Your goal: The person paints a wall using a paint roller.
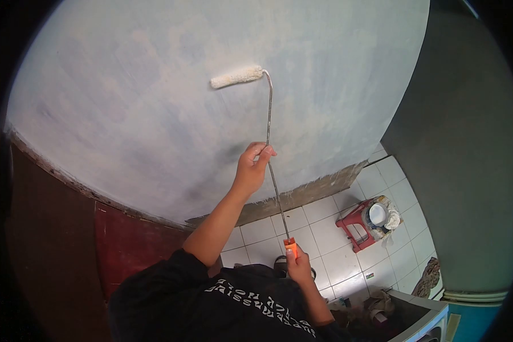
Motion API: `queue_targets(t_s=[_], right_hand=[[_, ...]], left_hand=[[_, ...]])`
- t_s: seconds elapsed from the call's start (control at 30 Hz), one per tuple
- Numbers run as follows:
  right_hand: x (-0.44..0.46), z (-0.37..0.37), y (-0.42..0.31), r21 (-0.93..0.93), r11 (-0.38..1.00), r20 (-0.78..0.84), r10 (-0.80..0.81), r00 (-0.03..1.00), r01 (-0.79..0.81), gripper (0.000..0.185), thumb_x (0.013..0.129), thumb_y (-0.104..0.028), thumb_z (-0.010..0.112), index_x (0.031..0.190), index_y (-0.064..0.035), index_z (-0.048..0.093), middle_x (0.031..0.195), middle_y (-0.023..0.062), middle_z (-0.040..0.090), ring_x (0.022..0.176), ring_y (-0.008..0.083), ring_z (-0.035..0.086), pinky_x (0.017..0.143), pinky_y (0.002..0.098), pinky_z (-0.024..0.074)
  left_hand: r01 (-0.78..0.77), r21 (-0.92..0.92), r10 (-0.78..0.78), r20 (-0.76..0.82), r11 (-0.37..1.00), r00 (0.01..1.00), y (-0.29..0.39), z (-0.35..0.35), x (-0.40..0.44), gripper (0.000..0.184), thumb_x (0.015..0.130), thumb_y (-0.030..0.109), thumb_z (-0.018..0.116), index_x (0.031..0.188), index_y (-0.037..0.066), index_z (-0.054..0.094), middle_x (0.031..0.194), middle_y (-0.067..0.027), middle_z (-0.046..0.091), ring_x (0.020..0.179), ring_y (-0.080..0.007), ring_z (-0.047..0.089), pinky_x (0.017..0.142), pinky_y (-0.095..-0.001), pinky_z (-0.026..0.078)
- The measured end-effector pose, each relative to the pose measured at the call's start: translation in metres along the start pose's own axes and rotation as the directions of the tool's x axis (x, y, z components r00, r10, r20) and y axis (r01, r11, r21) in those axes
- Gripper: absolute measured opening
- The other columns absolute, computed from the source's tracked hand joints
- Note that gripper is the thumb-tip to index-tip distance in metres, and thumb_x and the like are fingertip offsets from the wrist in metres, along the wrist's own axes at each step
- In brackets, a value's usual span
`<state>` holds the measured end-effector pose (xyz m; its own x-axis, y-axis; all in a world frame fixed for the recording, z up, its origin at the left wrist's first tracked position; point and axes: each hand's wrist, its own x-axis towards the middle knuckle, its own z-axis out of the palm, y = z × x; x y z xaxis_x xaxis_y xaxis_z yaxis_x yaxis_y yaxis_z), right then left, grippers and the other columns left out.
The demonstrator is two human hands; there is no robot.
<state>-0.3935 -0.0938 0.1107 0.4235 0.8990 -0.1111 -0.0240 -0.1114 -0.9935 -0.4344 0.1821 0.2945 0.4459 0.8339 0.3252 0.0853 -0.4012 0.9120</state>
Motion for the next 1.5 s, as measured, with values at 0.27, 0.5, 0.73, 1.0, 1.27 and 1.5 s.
queue_targets(t_s=[0.27,0.5,0.73,1.0,1.27,1.5], right_hand=[[-0.015,-0.027,0.081,-0.109,0.984,0.000,0.143,0.990,-0.142,0.033,0.105,-0.035,0.050,0.114,-0.0049,0.061,0.068,-0.0028,0.051,0.062,0.0063,0.047,0.058,0.0269,0.0409],[-0.073,-0.041,0.155,-0.165,0.944,-0.009,0.289,0.957,-0.287,0.037,0.106,-0.037,0.050,0.110,-0.0032,0.063,0.076,-0.0008,0.059,0.073,0.0098,0.056,0.067,0.0297,0.0461],[-0.092,-0.034,0.175,-0.381,0.853,-0.132,0.332,0.934,-0.358,0.043,0.102,-0.043,0.053,0.110,-0.0034,0.066,0.081,0.0218,0.068,0.078,0.0353,0.069,0.067,0.0420,0.0508],[-0.031,-0.030,0.095,-0.284,0.947,-0.049,0.141,0.989,-0.149,0.040,0.103,-0.037,0.052,0.118,-0.0030,0.065,0.067,0.0126,0.061,0.062,0.0245,0.063,0.060,0.0381,0.0483],[0.000,-0.011,0.057,-0.127,0.990,-0.025,0.064,0.998,-0.067,0.038,0.103,-0.034,0.053,0.120,-0.0026,0.064,0.063,0.0058,0.055,0.059,0.0129,0.053,0.058,0.0327,0.0446],[-0.038,-0.048,0.106,-0.258,0.941,-0.086,0.201,0.976,-0.217,0.039,0.103,-0.037,0.053,0.116,-0.0022,0.065,0.067,0.0083,0.060,0.062,0.0147,0.058,0.060,0.0335,0.0466]], left_hand=[[-0.014,0.087,0.012,0.023,0.996,1.000,-0.107,0.040,-0.049,0.029,0.101,0.027,0.057,0.089,0.004,0.070,0.092,-0.0119,0.063,0.090,-0.0254,0.063,0.083,-0.0359,0.050],[0.541,0.354,-0.628,0.203,0.763,0.752,-0.214,0.076,-0.120,0.050,0.101,0.049,0.050,0.081,0.009,0.071,0.082,-0.0133,0.068,0.084,-0.0281,0.066,0.079,-0.0371,0.050],[0.777,0.158,-0.793,0.120,0.609,0.598,-0.276,0.101,-0.156,0.058,0.100,0.056,0.049,0.075,0.008,0.070,0.079,-0.0106,0.069,0.082,-0.0229,0.065,0.077,-0.0389,0.049],[0.435,0.027,-0.433,-0.054,0.900,0.900,-0.118,0.055,-0.078,0.051,0.102,0.046,0.052,0.073,0.006,0.064,0.080,-0.0103,0.062,0.081,-0.0224,0.060,0.076,-0.0360,0.046],[0.124,0.033,-0.125,0.008,0.992,0.992,-0.060,0.019,-0.025,0.051,0.104,0.041,0.051,0.073,0.001,0.062,0.091,-0.0130,0.061,0.089,-0.0248,0.059,0.086,-0.0356,0.045],[0.418,0.092,-0.427,0.103,0.904,0.899,-0.143,0.062,-0.078,0.055,0.101,0.050,0.052,0.077,0.005,0.070,0.082,-0.0135,0.063,0.084,-0.0249,0.063,0.081,-0.0370,0.048]])
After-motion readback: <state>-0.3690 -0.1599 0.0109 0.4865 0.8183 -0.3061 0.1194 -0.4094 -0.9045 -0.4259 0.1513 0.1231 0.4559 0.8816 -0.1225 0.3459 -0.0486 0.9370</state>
